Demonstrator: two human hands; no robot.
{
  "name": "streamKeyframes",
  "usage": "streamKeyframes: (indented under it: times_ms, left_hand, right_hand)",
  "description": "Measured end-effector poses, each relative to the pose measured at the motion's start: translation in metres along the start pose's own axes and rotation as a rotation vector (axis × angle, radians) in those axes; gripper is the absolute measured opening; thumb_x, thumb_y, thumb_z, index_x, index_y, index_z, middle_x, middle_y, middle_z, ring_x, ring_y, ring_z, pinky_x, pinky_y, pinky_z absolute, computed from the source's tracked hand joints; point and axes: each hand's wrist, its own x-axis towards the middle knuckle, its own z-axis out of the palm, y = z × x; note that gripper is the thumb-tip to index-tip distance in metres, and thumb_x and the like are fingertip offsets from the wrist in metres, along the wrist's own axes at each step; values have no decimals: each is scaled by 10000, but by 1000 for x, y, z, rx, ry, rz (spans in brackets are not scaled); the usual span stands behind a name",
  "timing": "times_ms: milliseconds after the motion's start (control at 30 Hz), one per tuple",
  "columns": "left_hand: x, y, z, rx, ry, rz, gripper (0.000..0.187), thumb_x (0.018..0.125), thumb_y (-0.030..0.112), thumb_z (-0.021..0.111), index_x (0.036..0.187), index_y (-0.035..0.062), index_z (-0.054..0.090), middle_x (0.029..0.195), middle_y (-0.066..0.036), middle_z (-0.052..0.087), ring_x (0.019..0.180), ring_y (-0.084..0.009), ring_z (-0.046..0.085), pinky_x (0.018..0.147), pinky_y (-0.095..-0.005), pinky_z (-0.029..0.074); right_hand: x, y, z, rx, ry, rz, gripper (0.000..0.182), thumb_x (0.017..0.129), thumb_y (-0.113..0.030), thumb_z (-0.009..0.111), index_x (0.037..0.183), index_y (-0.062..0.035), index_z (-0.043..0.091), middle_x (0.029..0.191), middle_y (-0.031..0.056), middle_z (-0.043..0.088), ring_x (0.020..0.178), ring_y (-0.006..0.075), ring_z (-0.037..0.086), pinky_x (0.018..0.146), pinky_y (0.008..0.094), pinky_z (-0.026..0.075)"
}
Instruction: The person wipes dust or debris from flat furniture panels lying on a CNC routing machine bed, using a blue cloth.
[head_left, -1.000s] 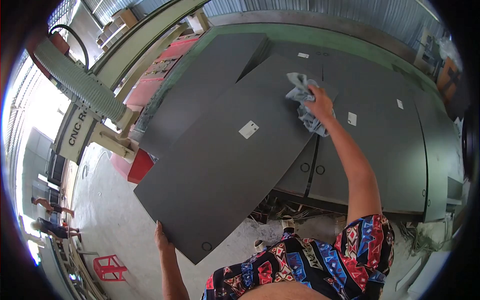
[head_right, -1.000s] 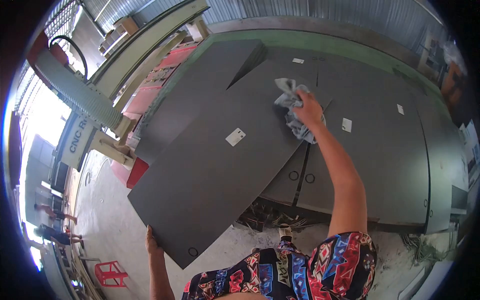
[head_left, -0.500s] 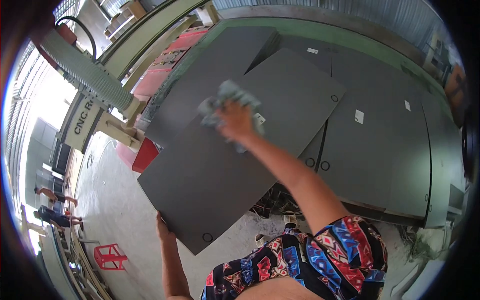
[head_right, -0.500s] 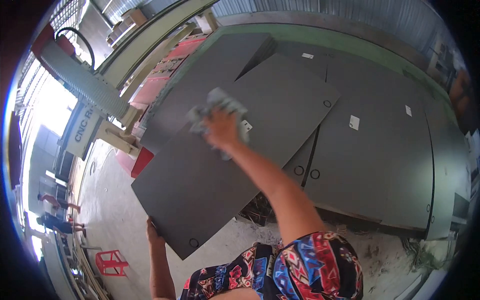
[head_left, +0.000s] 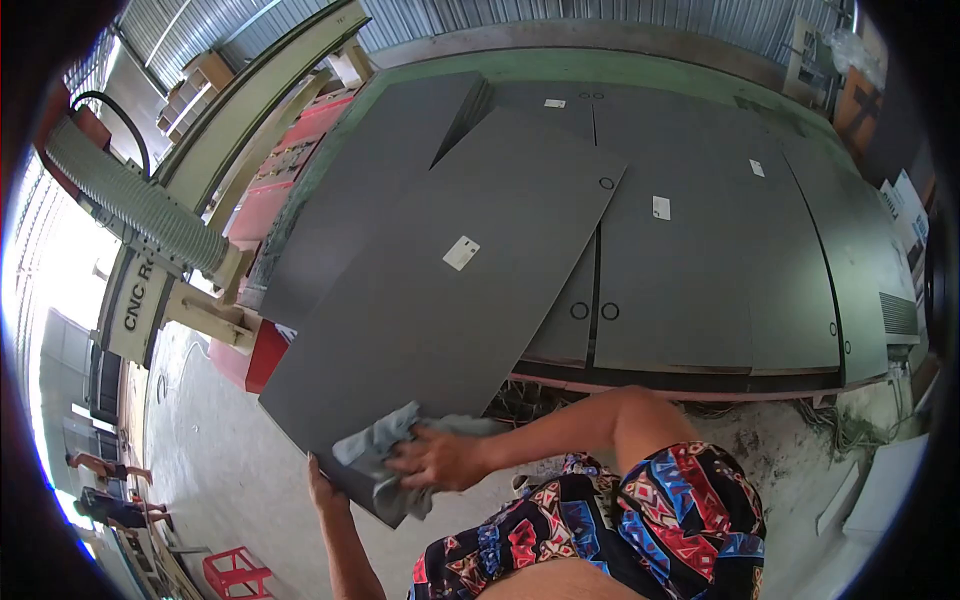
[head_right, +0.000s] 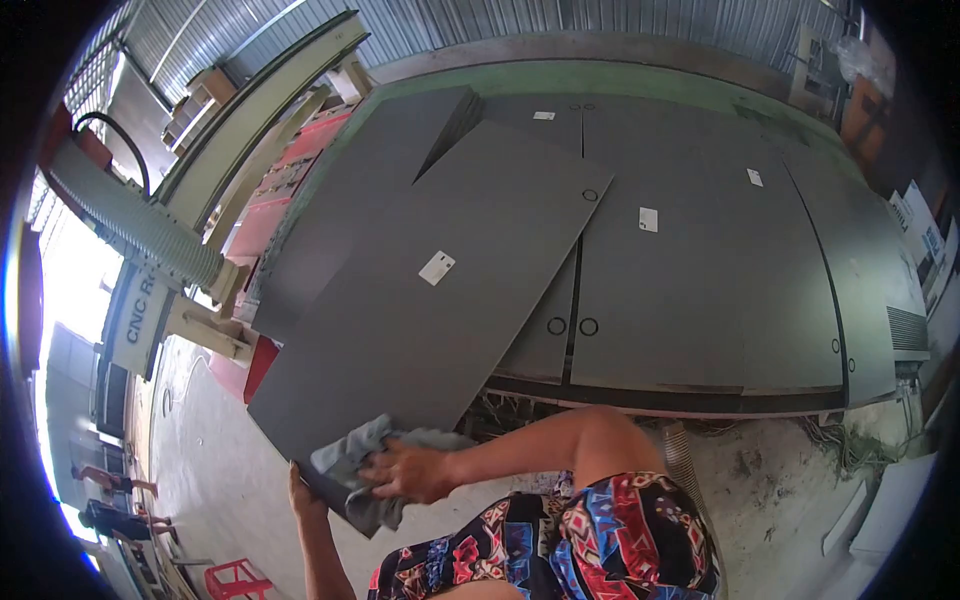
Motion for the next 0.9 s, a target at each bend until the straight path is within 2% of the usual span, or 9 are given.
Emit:
streamKeyframes:
  times_ms: [33,100,167,300,367,500,667,767,900]
  left_hand:
    - [2,-1,0,3,-14,18,427,944,318,455,1264,36,464,1240,-108,525,1140,-288,503,984,-423,402]
    - [6,-4,-5,11,-44,52,415,949,304,444,1278,52,457,1253,-101,514,1144,-286,497,979,-429,408]
    - [4,-4,-2,-17,9,46,405,951,297,440,1288,73,457,1270,-90,501,1156,-281,486,976,-442,408]
    - [-3,-4,6,-58,128,47,404,949,300,443,1306,112,455,1295,-72,481,1167,-280,475,973,-464,405]
    - [-5,-4,5,-27,102,59,418,943,311,455,1307,105,454,1305,-75,475,1170,-279,470,974,-462,403]
    - [-6,-5,-2,62,93,98,446,934,331,475,1304,83,456,1301,-93,481,1151,-280,482,973,-453,398]
    - [0,-8,-21,101,138,114,471,933,351,481,1264,17,475,1259,-129,516,1132,-287,494,981,-445,383]
    - [-3,-8,-16,123,139,151,476,932,361,484,1239,-3,491,1231,-136,536,1122,-288,498,977,-438,387]
    - [-5,-7,-12,146,130,142,469,933,364,484,1223,-4,504,1222,-132,543,1109,-284,508,966,-429,398]
  right_hand:
    - [-14,14,-14,0,12,24,552,712,-263,646,1250,-199,538,1401,121,375,1258,325,388,1022,590,251]
    - [-36,41,-75,-72,-107,185,622,666,-270,686,1264,-220,522,1430,101,339,1273,328,373,1035,585,240]
    - [-68,84,-98,-235,-65,386,637,660,-299,714,1262,-230,519,1451,95,305,1292,322,355,1033,580,251]
    - [-134,178,-167,-434,79,801,551,749,-360,673,1258,-216,518,1446,96,318,1304,310,344,1021,556,291]
    - [-165,220,-205,-466,171,1038,529,780,-384,623,1268,-220,503,1419,96,351,1305,322,326,1027,554,276]
    - [-216,308,-254,-593,323,1367,506,803,-400,603,1272,-238,502,1403,89,365,1301,308,326,1021,550,272]
    - [-214,396,-286,-663,391,1567,503,823,-431,585,1281,-244,491,1388,77,372,1290,301,341,1011,548,275]
    - [-182,430,-299,-576,340,1646,509,832,-432,574,1297,-256,471,1394,75,363,1296,301,329,1003,556,277]
    - [-135,458,-289,-577,324,1556,530,824,-427,572,1316,-265,456,1423,70,337,1309,305,315,1016,556,264]
